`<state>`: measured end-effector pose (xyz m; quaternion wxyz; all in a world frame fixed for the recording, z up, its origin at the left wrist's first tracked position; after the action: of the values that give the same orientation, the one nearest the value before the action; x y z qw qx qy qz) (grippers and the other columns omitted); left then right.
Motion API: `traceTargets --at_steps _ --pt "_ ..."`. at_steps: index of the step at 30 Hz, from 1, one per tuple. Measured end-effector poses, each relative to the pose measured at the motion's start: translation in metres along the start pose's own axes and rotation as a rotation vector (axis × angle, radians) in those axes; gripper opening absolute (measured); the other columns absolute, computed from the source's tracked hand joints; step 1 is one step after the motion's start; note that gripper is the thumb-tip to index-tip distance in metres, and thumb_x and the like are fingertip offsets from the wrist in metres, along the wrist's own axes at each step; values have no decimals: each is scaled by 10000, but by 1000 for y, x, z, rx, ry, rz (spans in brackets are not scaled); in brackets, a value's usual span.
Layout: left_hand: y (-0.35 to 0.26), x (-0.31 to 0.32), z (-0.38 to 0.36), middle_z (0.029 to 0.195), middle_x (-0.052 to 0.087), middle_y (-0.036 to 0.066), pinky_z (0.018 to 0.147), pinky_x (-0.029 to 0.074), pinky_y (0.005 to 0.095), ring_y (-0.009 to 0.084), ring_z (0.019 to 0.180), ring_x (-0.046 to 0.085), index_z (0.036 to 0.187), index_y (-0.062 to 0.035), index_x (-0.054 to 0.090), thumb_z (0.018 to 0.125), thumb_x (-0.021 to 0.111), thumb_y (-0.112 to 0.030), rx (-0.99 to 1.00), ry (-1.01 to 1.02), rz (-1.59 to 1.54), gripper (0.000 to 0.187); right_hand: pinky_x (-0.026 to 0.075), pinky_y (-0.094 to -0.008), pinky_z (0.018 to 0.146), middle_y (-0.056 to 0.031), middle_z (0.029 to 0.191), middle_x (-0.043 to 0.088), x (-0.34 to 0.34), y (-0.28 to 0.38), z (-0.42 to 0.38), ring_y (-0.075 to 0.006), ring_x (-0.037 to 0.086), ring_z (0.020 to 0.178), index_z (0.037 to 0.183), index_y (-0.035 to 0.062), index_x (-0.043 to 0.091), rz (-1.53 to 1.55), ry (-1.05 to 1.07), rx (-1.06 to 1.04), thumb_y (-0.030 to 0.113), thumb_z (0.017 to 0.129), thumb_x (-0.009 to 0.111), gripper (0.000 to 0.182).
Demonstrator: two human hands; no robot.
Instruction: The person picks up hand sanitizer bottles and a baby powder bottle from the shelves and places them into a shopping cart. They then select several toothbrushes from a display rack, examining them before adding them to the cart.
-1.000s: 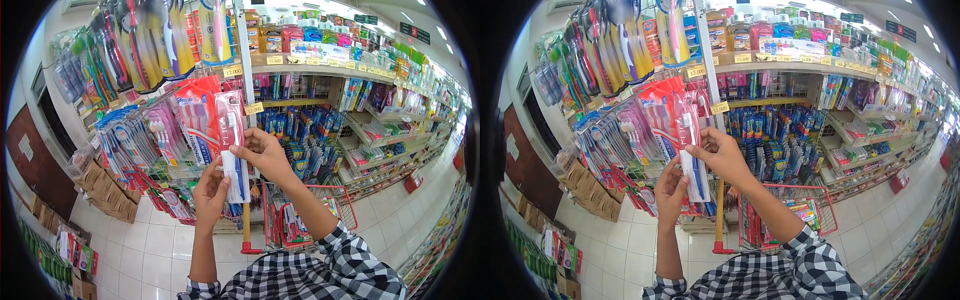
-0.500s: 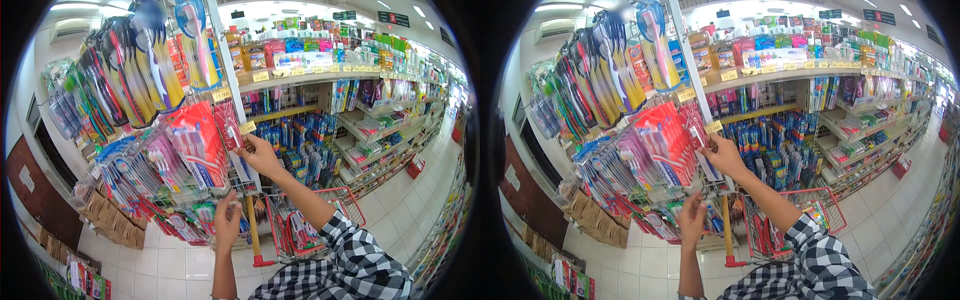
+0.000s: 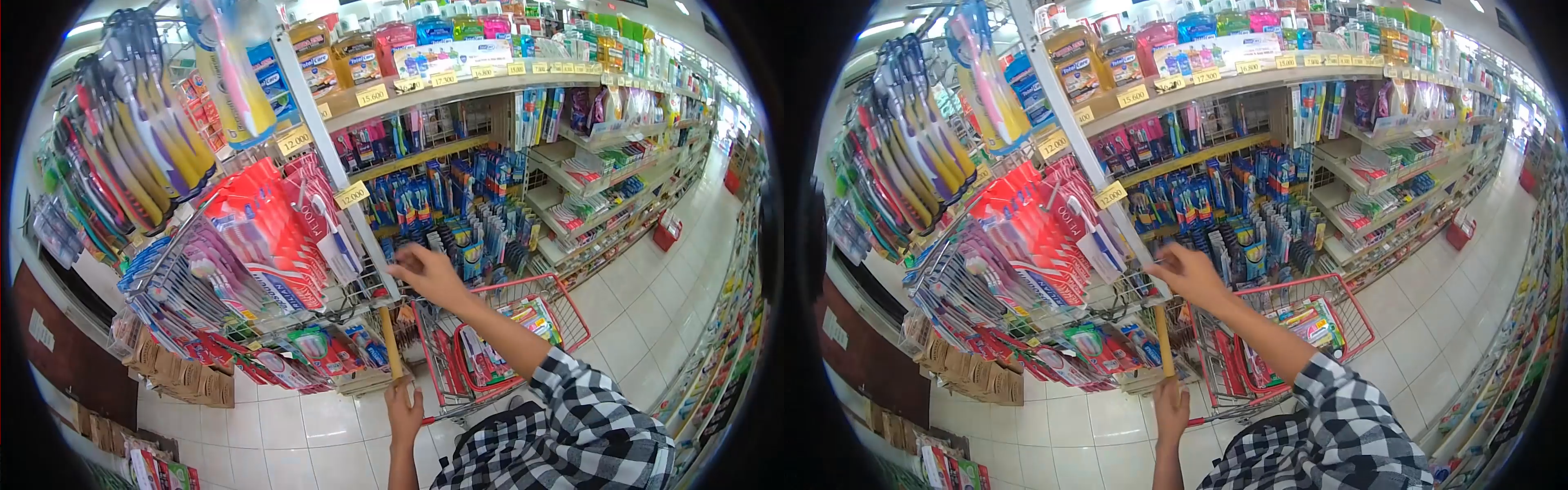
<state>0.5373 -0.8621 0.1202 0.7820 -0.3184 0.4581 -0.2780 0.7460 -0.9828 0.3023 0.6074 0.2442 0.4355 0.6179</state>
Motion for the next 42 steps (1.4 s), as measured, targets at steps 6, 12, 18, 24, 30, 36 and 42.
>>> traceTargets --at_steps 6,12,18,24,30,36,42 --pt "-30 13 7 1267 536 203 1067 323 427 355 1227 471 1246 -8 549 836 617 -37 -113 -26 -71 416 450 -281 590 -62 699 619 -99 -171 -174 -96 540 635 926 -25 623 -200 26 407 248 874 681 284" --pt "-138 -54 164 1419 423 202 1105 274 454 334 1323 391 1349 37 445 911 596 -117 376 -705 535 488 386 -316 506 -52 593 538 -229 -237 -304 -107 485 556 822 -19 622 -385 -31 661 228 875 638 253" --pt "-171 10 233 1496 265 198 1125 278 453 314 1356 318 1422 11 331 911 642 -234 344 -826 803 646 383 -306 511 -76 631 549 -292 -302 -325 -109 467 553 877 -19 592 -229 4 759 185 888 646 211" --pt "-99 135 86 1506 216 247 1125 249 474 390 1387 263 1450 59 213 916 587 -126 -35 -365 791 678 454 -333 538 -123 688 607 -265 -339 -259 -212 587 563 891 30 628 -144 202 664 182 868 651 156" --pt "-87 202 -14 1520 198 196 1125 209 485 378 1414 188 1423 -95 380 861 587 -39 -396 -50 525 601 508 -425 651 -142 821 650 -174 -352 -185 -340 646 760 921 74 596 -6 476 383 182 844 612 134" --pt "-49 258 -7 1366 421 195 1055 336 452 380 1292 381 1278 -41 525 856 560 -10 -383 135 420 424 510 -401 665 -116 835 656 -170 -377 -154 -319 644 777 935 90 624 -10 425 457 144 822 636 126" --pt "14 319 4 1109 591 185 899 447 385 324 1050 569 1189 12 561 887 577 -81 -406 88 235 317 425 -417 906 -86 1075 598 -252 -382 -190 -279 542 1064 1093 88 617 -408 549 231 178 735 732 387"
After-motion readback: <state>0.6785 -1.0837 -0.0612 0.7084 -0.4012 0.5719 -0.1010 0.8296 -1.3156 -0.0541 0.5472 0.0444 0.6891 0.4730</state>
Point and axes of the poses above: each hand's wrist, its own z-axis towards the middle knuckle, its own x-axis out of the palm, y = z × x, the point moved 1 cm from there along z, towards the middle knuckle
